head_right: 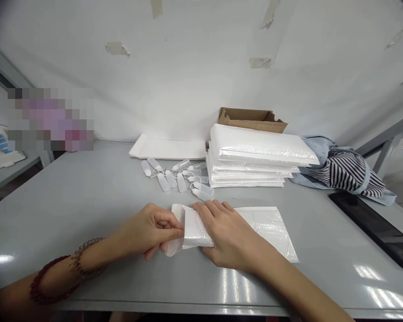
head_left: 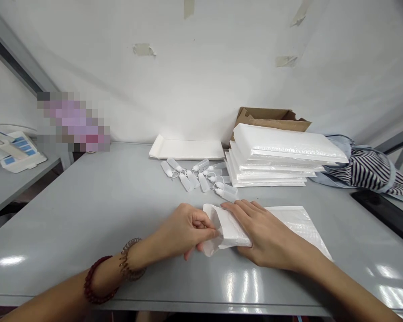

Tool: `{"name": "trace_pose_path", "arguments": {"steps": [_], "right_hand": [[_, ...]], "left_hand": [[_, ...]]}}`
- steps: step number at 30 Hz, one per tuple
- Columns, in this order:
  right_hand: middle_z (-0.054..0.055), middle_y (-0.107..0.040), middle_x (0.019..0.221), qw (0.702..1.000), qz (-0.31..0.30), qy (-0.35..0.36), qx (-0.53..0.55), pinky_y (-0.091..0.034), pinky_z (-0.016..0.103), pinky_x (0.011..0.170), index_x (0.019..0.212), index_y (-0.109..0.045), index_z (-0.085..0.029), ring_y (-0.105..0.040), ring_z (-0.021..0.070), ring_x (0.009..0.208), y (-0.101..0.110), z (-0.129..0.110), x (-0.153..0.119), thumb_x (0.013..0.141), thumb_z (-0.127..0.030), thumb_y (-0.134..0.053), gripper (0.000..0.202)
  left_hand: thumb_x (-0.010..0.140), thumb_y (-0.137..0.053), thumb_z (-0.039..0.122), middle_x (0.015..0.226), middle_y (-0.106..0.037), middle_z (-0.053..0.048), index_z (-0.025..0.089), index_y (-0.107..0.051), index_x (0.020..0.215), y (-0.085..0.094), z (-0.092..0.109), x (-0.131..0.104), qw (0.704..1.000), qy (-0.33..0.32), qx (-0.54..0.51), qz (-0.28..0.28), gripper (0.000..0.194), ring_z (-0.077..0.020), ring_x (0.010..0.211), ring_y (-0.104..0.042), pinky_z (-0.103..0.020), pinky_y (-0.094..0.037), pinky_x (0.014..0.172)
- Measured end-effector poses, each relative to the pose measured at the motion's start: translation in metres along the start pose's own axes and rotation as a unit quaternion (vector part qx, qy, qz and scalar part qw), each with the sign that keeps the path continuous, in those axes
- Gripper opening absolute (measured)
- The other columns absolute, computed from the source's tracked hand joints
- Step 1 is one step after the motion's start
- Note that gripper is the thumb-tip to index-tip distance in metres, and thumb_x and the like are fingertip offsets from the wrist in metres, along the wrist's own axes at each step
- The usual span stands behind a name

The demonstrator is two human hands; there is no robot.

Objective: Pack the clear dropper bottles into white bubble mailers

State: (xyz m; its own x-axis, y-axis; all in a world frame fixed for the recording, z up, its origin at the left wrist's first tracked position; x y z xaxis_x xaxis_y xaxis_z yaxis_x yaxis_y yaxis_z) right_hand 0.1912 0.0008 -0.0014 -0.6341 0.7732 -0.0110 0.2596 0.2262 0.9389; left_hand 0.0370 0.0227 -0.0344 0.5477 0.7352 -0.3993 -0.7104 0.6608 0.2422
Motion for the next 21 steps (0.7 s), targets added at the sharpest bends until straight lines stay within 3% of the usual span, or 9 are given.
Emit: {"name": "trace_pose_path", "arguments": {"steps": [4,9,14,21], "right_hand": [[0.013,-0.056,0.108,1.0,0.001,-0.003,0.0,-0.041,0.044,0.084,0.127,-0.041,-0.012,-0.051,0.0287,0.1,-0.005,-0.007,0.002,0.068,-0.013,-0.053,0.06],[0.013,-0.054,0.112,1.0,-0.004,-0.001,0.008,-0.041,0.044,0.086,0.127,-0.041,-0.013,-0.05,0.0293,0.103,-0.009,-0.012,0.001,0.062,-0.011,-0.053,0.067],[0.013,-0.054,0.113,1.0,-0.001,-0.004,0.022,-0.04,0.044,0.087,0.128,-0.039,-0.014,-0.05,0.0287,0.103,-0.01,-0.012,0.002,0.063,-0.013,-0.054,0.067],[0.013,-0.054,0.115,1.0,-0.011,-0.004,0.029,-0.04,0.044,0.088,0.131,-0.037,-0.013,-0.049,0.028,0.104,-0.012,-0.013,0.002,0.065,-0.014,-0.054,0.068]], "left_hand": [[0.071,-0.053,0.019,0.043,-0.052,0.004,0.015,-0.056,0.052,-0.015,0.002,-0.002,0.999,-0.024,-0.034,0.002,0.02,-0.0077,0.035,-0.046,-0.018,-0.031,0.036],[0.069,-0.049,0.012,0.048,-0.043,0.004,0.015,-0.044,0.047,-0.019,0.009,-0.005,0.99,-0.134,-0.004,0.036,0.022,-0.008,0.05,-0.039,-0.02,-0.029,0.047],[0.069,-0.054,0.018,0.05,-0.038,0.004,0.015,-0.042,0.049,-0.023,0.003,-0.001,0.994,-0.072,-0.078,-0.025,0.023,-0.0085,0.05,-0.033,-0.022,-0.025,0.047],[0.072,-0.055,0.019,0.051,-0.041,0.004,0.014,-0.048,0.052,-0.024,0.006,-0.004,0.99,-0.052,-0.103,-0.082,0.022,-0.0074,0.049,-0.034,-0.021,-0.026,0.047]]}}
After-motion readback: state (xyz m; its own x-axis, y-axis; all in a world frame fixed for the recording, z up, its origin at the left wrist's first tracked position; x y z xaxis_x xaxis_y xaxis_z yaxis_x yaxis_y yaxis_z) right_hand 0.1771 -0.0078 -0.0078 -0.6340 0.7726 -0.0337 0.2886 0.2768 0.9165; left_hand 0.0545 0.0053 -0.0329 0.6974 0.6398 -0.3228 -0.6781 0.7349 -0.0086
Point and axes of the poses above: each hand's wrist, its own x-axis towards the middle knuckle, its own y-axis out of the back of the hand, z = x × y, the point moved 5 cm from there along x, towards the middle knuckle
